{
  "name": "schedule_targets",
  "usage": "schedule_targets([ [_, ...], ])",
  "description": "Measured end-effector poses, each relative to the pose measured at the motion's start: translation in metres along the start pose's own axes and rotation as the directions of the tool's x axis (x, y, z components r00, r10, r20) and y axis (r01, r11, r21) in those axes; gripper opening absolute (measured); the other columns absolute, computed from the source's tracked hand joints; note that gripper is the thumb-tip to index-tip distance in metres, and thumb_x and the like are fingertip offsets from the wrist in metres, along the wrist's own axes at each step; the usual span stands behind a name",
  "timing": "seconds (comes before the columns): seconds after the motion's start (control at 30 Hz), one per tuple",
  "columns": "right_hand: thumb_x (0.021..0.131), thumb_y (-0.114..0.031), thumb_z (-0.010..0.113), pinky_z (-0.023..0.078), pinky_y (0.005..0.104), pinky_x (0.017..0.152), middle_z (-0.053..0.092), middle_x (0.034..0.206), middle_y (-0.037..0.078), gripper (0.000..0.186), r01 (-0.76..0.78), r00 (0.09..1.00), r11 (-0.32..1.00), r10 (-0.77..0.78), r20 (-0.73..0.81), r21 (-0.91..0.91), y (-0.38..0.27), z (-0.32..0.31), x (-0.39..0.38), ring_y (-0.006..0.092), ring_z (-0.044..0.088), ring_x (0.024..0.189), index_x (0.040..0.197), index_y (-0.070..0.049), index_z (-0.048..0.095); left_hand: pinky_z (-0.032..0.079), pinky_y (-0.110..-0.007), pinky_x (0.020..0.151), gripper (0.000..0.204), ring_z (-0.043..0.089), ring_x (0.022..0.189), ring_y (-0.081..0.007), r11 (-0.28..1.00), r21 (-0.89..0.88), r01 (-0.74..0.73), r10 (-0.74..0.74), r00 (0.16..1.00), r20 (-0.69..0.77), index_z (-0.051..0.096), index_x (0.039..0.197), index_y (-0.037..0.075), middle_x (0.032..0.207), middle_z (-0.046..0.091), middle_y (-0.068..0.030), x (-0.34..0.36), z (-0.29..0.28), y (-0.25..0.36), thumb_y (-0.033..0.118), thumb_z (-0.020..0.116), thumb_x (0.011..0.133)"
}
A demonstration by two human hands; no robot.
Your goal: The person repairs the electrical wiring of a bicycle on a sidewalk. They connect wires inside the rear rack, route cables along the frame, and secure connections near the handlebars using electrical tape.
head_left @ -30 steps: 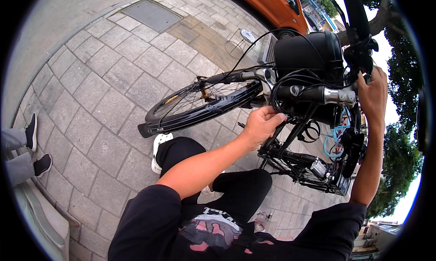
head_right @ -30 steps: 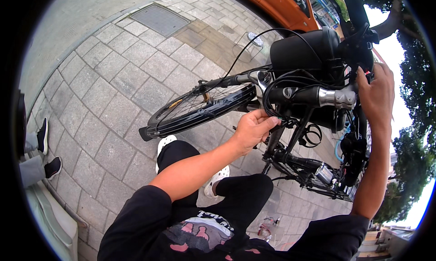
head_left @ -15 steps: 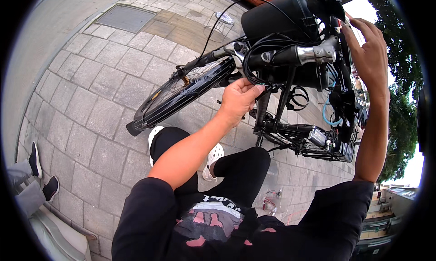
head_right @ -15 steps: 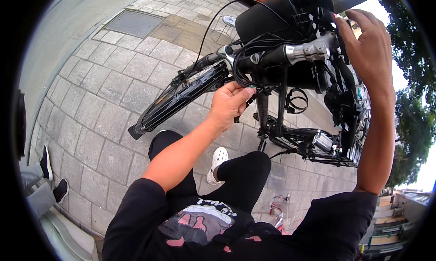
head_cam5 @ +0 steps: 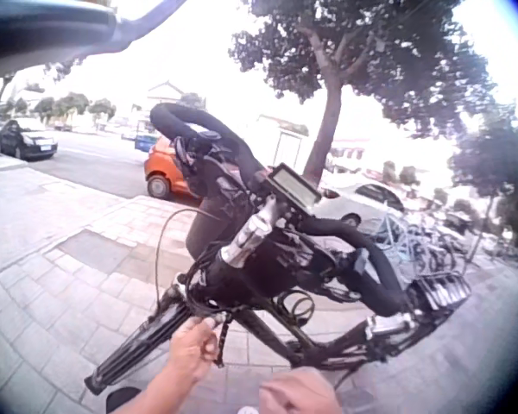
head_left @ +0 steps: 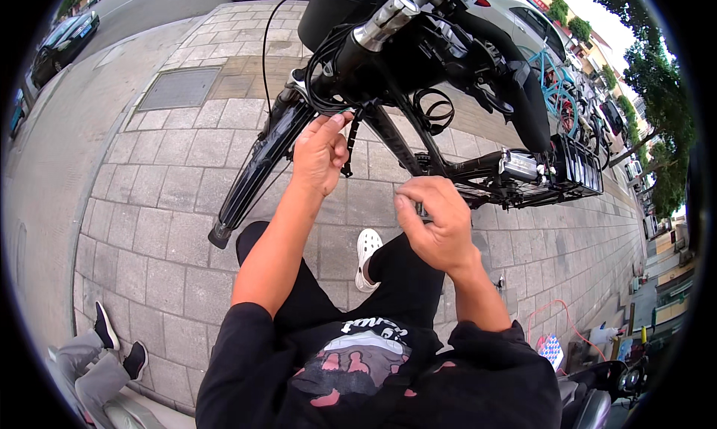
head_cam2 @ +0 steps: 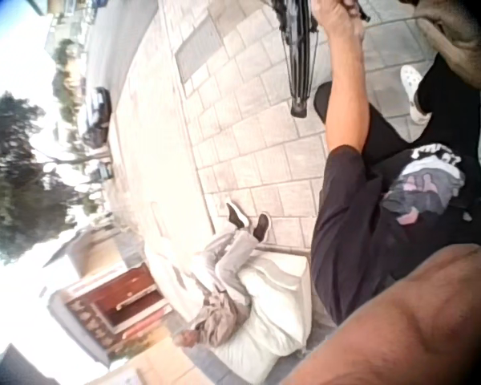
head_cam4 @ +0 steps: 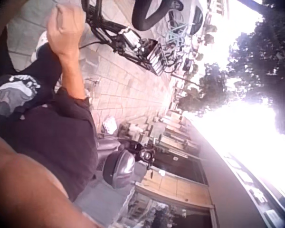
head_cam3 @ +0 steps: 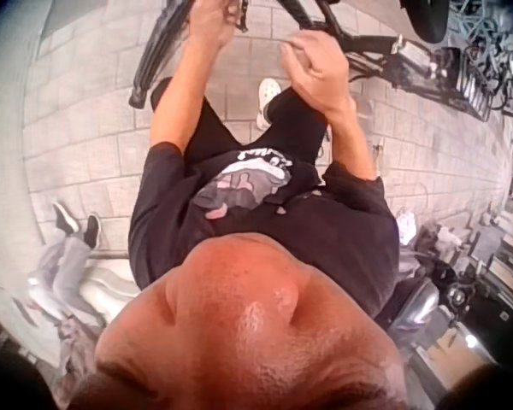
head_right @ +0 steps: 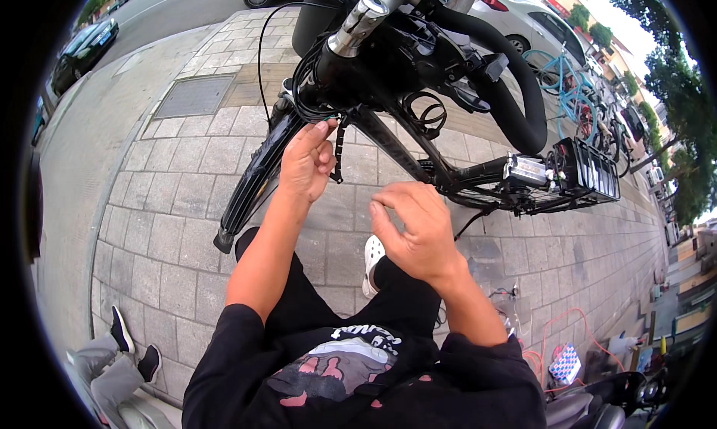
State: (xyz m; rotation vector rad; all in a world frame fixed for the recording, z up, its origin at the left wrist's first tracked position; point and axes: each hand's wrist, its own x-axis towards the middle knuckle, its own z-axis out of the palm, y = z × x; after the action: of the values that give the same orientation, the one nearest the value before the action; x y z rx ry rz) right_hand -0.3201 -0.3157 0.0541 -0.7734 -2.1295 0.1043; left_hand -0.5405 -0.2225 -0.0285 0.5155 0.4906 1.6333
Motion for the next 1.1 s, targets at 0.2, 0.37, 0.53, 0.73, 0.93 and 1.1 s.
schedule_targets([
  [0.2,0.099,-0.022,0.070,0.058,0.0412,0.082,0.075,0.098,0.018,0.023,-0.549,0.817,0.820,0.485,0.311,0.162,0.049,0.061,-0.088,0.0324,0.074,0.089,0.105,-0.001,0.078,0.035,-0.022,0.051,0.018,0.050,0.065,-0.0060,0.999,0.004,0.054,-0.053,0.997,-0.063,0.069,0.110,0.006,0.105,0.068,0.0016,0.000,0.000,0.001,0.023,0.073,0.103],
  [0.37,0.101,-0.028,0.067,0.060,0.0449,0.085,0.076,0.107,0.020,0.030,-0.572,0.747,0.810,0.450,0.490,0.127,0.051,0.077,-0.124,0.0358,0.077,0.094,0.111,-0.002,0.077,0.035,-0.021,0.051,0.016,0.051,0.067,-0.0065,0.999,-0.012,0.051,-0.053,0.992,-0.117,0.069,0.109,0.008,0.102,0.069,0.0016,0.002,0.005,-0.001,0.022,0.072,0.104],
  [0.53,0.099,-0.029,0.068,0.060,0.0453,0.086,0.077,0.112,0.022,0.034,-0.603,0.731,0.785,0.470,0.495,0.145,0.081,0.081,-0.121,0.0370,0.077,0.097,0.118,-0.002,0.077,0.034,-0.021,0.050,0.016,0.051,0.067,-0.0071,0.996,0.020,0.089,-0.087,0.992,-0.091,0.070,0.106,0.006,0.095,0.069,0.0021,0.006,0.003,0.003,0.022,0.072,0.105],
  [0.73,0.096,-0.031,0.075,0.058,0.0406,0.089,0.075,0.113,0.021,0.046,-0.536,0.843,0.689,0.465,0.269,0.488,0.113,0.107,-0.050,0.0306,0.074,0.100,0.124,0.005,0.072,0.032,-0.021,0.049,0.015,0.049,0.062,-0.0060,0.989,0.031,0.146,-0.143,0.986,-0.087,0.071,0.103,0.008,0.087,0.067,0.0050,0.008,0.001,0.014,0.022,0.073,0.103],
  [0.93,0.097,-0.025,0.080,0.057,0.0350,0.086,0.077,0.108,0.014,0.044,-0.395,0.886,0.427,0.412,0.214,0.813,0.109,0.135,0.041,0.0195,0.071,0.098,0.127,0.006,0.070,0.032,-0.021,0.045,0.018,0.045,0.054,-0.0061,0.991,0.058,0.121,-0.117,0.991,-0.069,0.071,0.103,0.004,0.076,0.064,0.0037,0.010,0.000,0.013,0.022,0.069,0.105],
  [1.1,0.100,-0.016,0.073,0.056,0.0313,0.078,0.078,0.100,0.011,0.032,-0.504,0.840,0.455,0.455,0.296,0.734,0.108,0.130,0.061,0.0143,0.069,0.085,0.122,0.007,0.070,0.032,-0.021,0.045,0.019,0.043,0.053,-0.0059,0.993,0.057,0.106,-0.103,0.994,-0.048,0.069,0.105,0.003,0.078,0.063,0.0029,0.015,-0.001,0.013,0.022,0.067,0.107],
])
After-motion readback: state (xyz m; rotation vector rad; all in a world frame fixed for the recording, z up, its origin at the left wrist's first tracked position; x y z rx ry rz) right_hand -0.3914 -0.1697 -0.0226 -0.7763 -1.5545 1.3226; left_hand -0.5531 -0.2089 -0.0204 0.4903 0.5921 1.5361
